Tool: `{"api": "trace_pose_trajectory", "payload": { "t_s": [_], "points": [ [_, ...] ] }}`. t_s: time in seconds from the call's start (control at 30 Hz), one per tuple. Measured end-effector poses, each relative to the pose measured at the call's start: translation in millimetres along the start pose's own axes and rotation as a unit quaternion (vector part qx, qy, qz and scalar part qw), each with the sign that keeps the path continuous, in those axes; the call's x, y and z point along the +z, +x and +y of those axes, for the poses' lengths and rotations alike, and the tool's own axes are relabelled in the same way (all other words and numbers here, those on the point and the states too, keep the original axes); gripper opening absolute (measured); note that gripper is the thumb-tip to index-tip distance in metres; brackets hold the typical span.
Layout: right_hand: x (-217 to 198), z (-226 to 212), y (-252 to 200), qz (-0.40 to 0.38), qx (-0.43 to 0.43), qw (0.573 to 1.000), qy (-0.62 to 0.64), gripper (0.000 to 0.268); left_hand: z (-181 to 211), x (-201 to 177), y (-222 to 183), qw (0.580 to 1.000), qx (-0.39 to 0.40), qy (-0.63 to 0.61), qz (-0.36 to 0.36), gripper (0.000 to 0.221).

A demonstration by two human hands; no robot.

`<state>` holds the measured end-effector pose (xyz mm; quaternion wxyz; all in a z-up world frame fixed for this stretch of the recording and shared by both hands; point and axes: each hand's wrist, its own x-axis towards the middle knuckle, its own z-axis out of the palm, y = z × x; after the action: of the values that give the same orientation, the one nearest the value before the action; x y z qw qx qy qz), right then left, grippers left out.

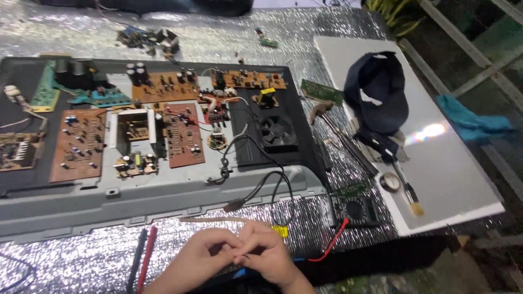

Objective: Soldering and testing electronic components on the circuit boards of a disassembled television.

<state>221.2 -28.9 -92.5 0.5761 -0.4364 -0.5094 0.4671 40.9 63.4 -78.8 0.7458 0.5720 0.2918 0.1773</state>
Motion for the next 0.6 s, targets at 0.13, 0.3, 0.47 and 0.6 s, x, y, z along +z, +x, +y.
{"api": "trace_pose_trajectory", "payload": {
  "t_s": [0.13,0.3,0.47,0.6],
  "points": [
    [5,1,-2,0.014,-0.002,1.0,0.002,0.01,-16,-2,3,0.999,0.025,-0.044,0.005,0.013],
    [21,-4,-3,0.081,-0.078,0.99,-0.089,0.012,-12,-1,3,0.997,0.0,0.02,0.068,0.017],
    [5,-38,-1,0.022,-0.09,0.984,-0.151,0.015,-7,0,0,0.999,0.025,0.027,0.036,0.009],
    [-1,-61,0,0.021,-0.124,0.963,-0.24,0.01,4,-1,-5,0.995,0.077,0.053,-0.028,0.01]
  ]
}}
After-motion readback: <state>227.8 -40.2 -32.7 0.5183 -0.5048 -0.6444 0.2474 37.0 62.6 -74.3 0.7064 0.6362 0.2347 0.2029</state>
